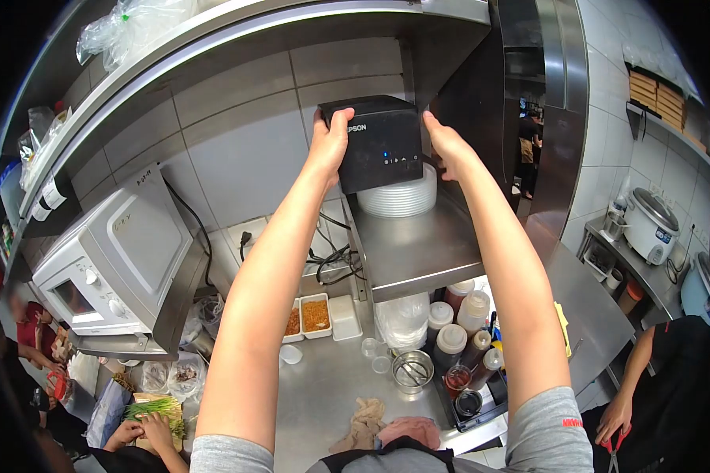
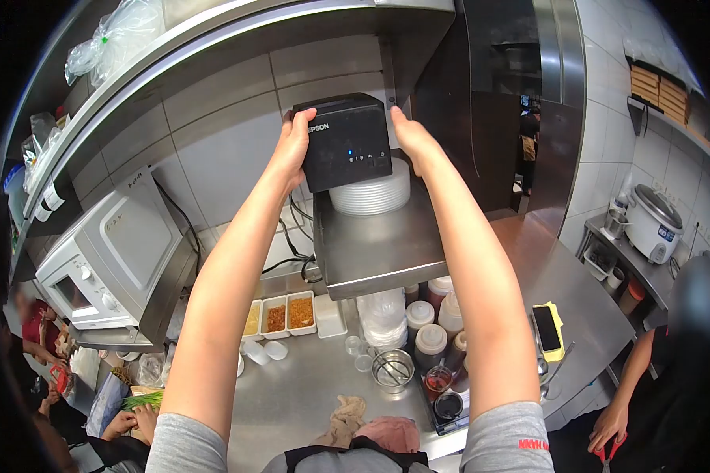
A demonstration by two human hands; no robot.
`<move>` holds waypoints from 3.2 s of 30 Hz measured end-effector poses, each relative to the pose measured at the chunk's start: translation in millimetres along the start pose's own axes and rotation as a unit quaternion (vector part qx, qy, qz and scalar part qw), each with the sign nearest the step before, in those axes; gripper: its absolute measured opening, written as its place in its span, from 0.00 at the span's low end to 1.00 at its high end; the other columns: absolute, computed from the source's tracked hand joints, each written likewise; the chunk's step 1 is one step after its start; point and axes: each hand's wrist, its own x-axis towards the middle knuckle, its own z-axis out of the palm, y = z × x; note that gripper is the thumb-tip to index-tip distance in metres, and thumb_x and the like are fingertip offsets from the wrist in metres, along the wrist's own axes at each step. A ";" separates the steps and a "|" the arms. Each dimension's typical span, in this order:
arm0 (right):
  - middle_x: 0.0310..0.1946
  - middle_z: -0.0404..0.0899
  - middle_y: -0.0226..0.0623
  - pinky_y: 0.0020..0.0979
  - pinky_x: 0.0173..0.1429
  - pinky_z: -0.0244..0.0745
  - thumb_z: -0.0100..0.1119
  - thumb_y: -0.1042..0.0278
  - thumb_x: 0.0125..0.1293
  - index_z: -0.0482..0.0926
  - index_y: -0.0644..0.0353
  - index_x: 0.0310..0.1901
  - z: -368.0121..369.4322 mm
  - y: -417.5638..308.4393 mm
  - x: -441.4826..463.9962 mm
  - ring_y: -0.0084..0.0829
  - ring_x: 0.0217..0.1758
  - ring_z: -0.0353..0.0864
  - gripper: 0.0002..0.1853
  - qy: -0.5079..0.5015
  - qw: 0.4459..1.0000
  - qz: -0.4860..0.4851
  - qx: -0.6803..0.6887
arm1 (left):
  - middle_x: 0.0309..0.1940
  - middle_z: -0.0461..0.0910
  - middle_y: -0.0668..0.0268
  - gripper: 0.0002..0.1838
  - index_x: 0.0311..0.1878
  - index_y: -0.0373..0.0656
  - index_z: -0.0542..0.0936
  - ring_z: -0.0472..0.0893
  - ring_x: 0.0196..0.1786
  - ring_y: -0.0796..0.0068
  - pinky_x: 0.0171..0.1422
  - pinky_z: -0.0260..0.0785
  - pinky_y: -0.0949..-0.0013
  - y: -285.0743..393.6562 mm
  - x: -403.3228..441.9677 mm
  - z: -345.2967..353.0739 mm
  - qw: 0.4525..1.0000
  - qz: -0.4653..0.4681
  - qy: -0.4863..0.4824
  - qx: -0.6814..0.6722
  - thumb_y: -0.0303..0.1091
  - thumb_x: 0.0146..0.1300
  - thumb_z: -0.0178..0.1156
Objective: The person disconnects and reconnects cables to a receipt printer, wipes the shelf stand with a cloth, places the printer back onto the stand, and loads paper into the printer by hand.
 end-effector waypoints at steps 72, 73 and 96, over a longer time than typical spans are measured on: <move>0.48 0.75 0.44 0.44 0.50 0.79 0.46 0.37 0.68 0.72 0.64 0.54 9.7 56.6 25.3 0.39 0.53 0.77 0.32 -0.013 0.990 -0.079 -0.117 | 0.71 0.48 0.64 0.29 0.67 0.47 0.55 0.44 0.76 0.63 0.76 0.35 0.56 -71.8 -112.3 -26.2 0.981 0.103 -0.091 0.139 0.55 0.71 0.39; 0.52 0.73 0.45 0.44 0.50 0.80 0.45 0.37 0.68 0.71 0.63 0.56 9.2 56.7 27.7 0.41 0.55 0.76 0.33 -0.023 0.991 -0.074 -0.113 | 0.70 0.49 0.64 0.29 0.66 0.47 0.56 0.45 0.76 0.63 0.76 0.35 0.56 -73.1 -110.8 -27.1 0.979 0.112 -0.092 0.143 0.55 0.70 0.40; 0.47 0.74 0.52 0.43 0.36 0.78 0.42 0.40 0.69 0.58 0.59 0.66 7.2 70.1 44.1 0.41 0.40 0.79 0.34 0.026 0.999 0.001 -0.033 | 0.52 0.73 0.63 0.15 0.47 0.42 0.75 0.65 0.68 0.55 0.72 0.54 0.55 -112.7 -97.3 -35.6 0.902 0.353 -0.052 0.242 0.33 0.57 0.62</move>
